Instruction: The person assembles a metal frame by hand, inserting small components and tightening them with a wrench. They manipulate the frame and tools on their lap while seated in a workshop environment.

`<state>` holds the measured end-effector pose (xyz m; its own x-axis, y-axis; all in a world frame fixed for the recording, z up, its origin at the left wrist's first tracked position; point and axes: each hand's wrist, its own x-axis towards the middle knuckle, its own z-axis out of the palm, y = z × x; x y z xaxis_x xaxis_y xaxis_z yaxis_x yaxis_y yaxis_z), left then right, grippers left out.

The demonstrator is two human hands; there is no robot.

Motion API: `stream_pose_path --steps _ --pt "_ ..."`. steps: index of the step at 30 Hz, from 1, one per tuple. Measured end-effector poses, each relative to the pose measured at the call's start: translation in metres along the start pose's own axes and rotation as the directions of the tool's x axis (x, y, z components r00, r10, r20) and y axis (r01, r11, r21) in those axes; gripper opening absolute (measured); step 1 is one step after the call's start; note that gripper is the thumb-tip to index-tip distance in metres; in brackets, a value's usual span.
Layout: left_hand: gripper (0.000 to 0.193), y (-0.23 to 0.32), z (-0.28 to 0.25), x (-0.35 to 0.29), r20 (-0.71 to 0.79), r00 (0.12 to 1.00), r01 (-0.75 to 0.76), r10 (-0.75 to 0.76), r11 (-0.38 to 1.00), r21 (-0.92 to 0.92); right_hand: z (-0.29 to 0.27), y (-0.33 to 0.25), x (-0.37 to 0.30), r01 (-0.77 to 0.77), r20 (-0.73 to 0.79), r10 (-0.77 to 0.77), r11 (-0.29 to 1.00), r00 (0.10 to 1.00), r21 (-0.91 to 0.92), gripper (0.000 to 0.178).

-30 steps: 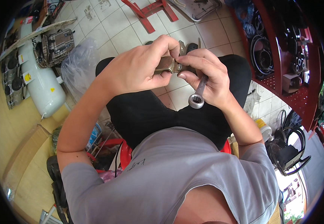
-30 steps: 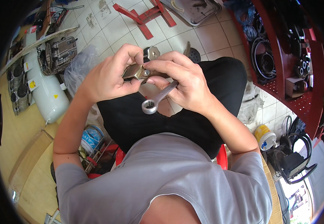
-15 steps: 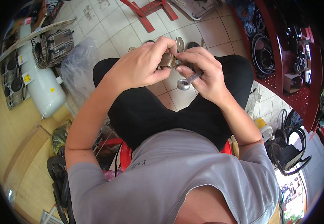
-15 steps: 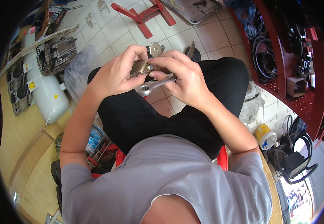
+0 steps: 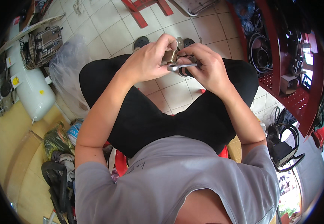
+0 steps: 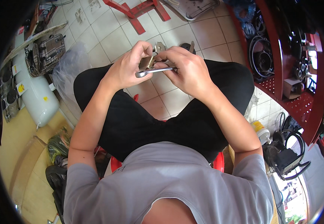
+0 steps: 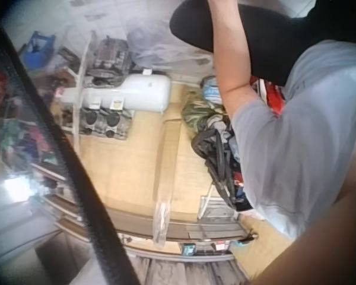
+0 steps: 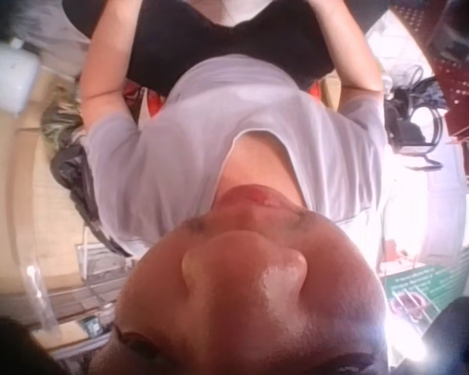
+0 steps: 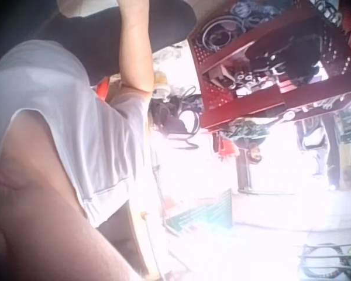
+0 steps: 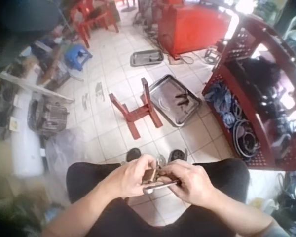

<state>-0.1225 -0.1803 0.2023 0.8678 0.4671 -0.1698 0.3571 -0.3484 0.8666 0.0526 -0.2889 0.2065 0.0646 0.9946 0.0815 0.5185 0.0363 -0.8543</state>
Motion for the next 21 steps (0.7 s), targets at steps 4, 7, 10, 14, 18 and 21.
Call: stream_pose_path --steps 4,7,10,14,18,21 --pt "0.045 -0.011 0.006 0.000 -0.011 0.997 -0.081 0.080 0.996 -0.049 0.007 0.002 -0.007 0.043 -0.035 -0.044 0.998 0.998 -0.040 0.016" --pt "0.043 -0.006 0.000 -0.003 0.060 0.998 0.034 -0.031 0.998 -0.058 0.012 0.002 -0.009 0.075 -0.051 -0.078 0.996 0.996 -0.048 0.015" --pt "0.043 -0.004 -0.003 -0.005 0.085 0.994 0.076 -0.068 0.993 -0.092 0.016 0.002 -0.009 0.105 -0.060 -0.108 0.993 0.992 -0.054 0.015" --pt "0.041 0.000 -0.005 -0.005 0.094 0.991 0.109 -0.096 0.984 -0.144 0.016 0.005 -0.008 0.171 -0.071 -0.176 0.983 0.982 -0.074 0.016" --pt "0.040 0.000 -0.005 -0.005 0.103 0.991 0.102 -0.085 0.981 -0.167 0.017 0.007 -0.009 0.207 -0.061 -0.211 0.976 0.976 -0.070 0.017" --pt "0.039 -0.003 -0.003 -0.006 0.088 0.995 0.068 -0.053 0.984 -0.166 0.013 0.004 -0.010 0.164 -0.019 -0.166 0.984 0.986 -0.064 0.019"
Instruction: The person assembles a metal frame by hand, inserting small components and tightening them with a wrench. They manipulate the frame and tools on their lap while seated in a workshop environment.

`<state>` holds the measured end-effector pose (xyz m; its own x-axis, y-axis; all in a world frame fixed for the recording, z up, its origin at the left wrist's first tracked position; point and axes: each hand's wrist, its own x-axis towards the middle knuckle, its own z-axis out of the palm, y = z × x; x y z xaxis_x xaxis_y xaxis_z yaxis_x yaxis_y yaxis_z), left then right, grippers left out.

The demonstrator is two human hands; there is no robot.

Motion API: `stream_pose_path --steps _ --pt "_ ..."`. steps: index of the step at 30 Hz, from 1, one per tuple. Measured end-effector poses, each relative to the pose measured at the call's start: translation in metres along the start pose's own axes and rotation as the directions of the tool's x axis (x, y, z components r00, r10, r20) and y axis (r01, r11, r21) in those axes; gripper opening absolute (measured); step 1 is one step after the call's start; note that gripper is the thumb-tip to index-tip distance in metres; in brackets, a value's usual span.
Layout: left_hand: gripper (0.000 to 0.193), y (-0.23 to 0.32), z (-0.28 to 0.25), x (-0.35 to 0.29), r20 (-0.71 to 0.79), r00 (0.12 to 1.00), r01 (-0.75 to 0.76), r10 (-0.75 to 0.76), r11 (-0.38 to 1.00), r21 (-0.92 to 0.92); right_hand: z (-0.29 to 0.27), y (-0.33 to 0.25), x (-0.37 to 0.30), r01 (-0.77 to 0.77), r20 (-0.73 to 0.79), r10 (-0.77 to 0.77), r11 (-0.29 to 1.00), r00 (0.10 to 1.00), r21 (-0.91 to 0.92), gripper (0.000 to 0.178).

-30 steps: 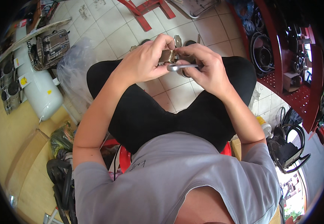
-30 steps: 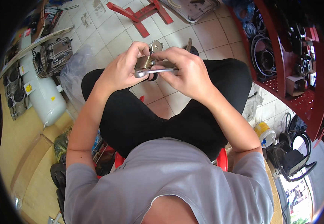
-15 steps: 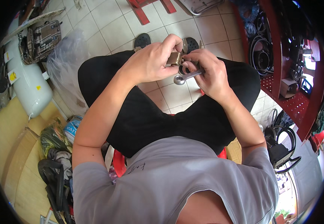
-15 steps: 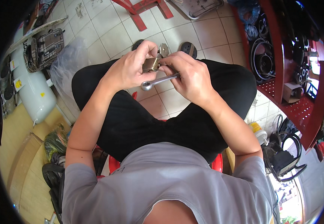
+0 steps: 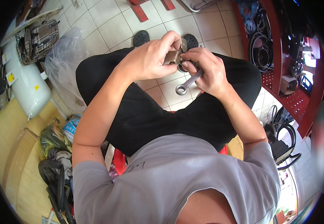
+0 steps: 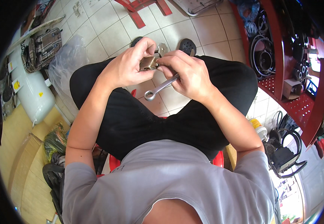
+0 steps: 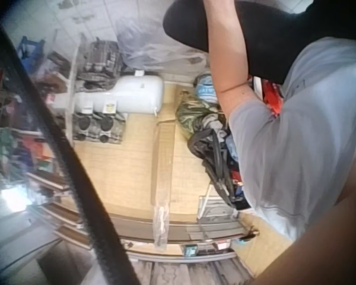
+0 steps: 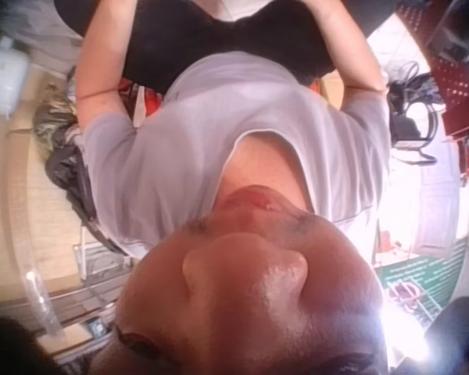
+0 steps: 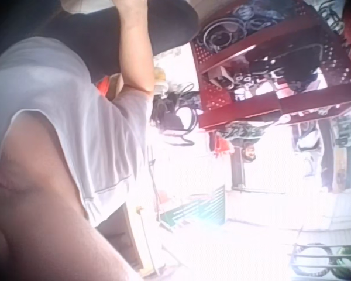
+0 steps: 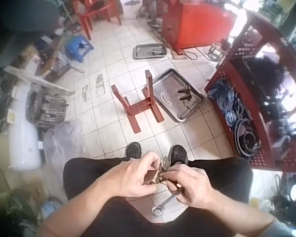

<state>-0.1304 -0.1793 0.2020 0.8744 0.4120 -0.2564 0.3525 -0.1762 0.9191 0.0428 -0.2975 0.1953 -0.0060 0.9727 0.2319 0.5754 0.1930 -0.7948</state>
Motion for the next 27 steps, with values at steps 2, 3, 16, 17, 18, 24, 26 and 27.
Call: stream_pose_path --steps 2,3,16,17,18,24,26,27 --pt "0.039 -0.003 -0.002 -0.001 -0.006 1.000 0.007 -0.007 1.000 -0.012 -0.003 -0.005 -0.001 -0.084 0.040 0.083 0.996 0.996 0.035 0.021" --pt "0.038 -0.003 -0.003 0.001 -0.008 1.000 0.006 -0.006 1.000 -0.017 -0.002 -0.001 -0.003 -0.058 0.025 0.058 0.998 0.998 0.022 0.023" --pt "0.037 -0.001 -0.006 0.002 0.003 0.999 0.049 -0.049 0.999 -0.020 0.006 0.011 -0.006 -0.018 -0.017 0.018 1.000 1.000 -0.012 0.026" --pt "0.037 -0.002 -0.005 0.002 -0.007 0.999 0.036 -0.036 0.999 -0.013 0.006 0.012 -0.007 -0.021 -0.016 0.021 1.000 1.000 -0.012 0.026" --pt "0.037 -0.003 -0.005 0.003 -0.015 1.000 0.024 -0.024 1.000 -0.006 0.006 0.012 -0.007 -0.024 -0.015 0.024 1.000 1.000 -0.012 0.026" --pt "0.037 -0.001 -0.003 0.003 -0.020 0.999 0.028 -0.029 0.999 -0.015 0.004 0.012 -0.007 -0.044 -0.008 0.044 0.999 0.999 0.002 0.026" --pt "0.037 -0.002 -0.003 0.002 -0.027 1.000 0.012 -0.012 1.000 -0.012 0.005 0.011 -0.008 -0.058 -0.008 0.058 0.998 0.998 -0.002 0.026" --pt "0.037 -0.002 -0.002 0.002 -0.032 0.999 0.004 -0.004 1.000 -0.011 0.005 0.011 -0.009 -0.064 -0.006 0.064 0.998 0.998 -0.003 0.026"
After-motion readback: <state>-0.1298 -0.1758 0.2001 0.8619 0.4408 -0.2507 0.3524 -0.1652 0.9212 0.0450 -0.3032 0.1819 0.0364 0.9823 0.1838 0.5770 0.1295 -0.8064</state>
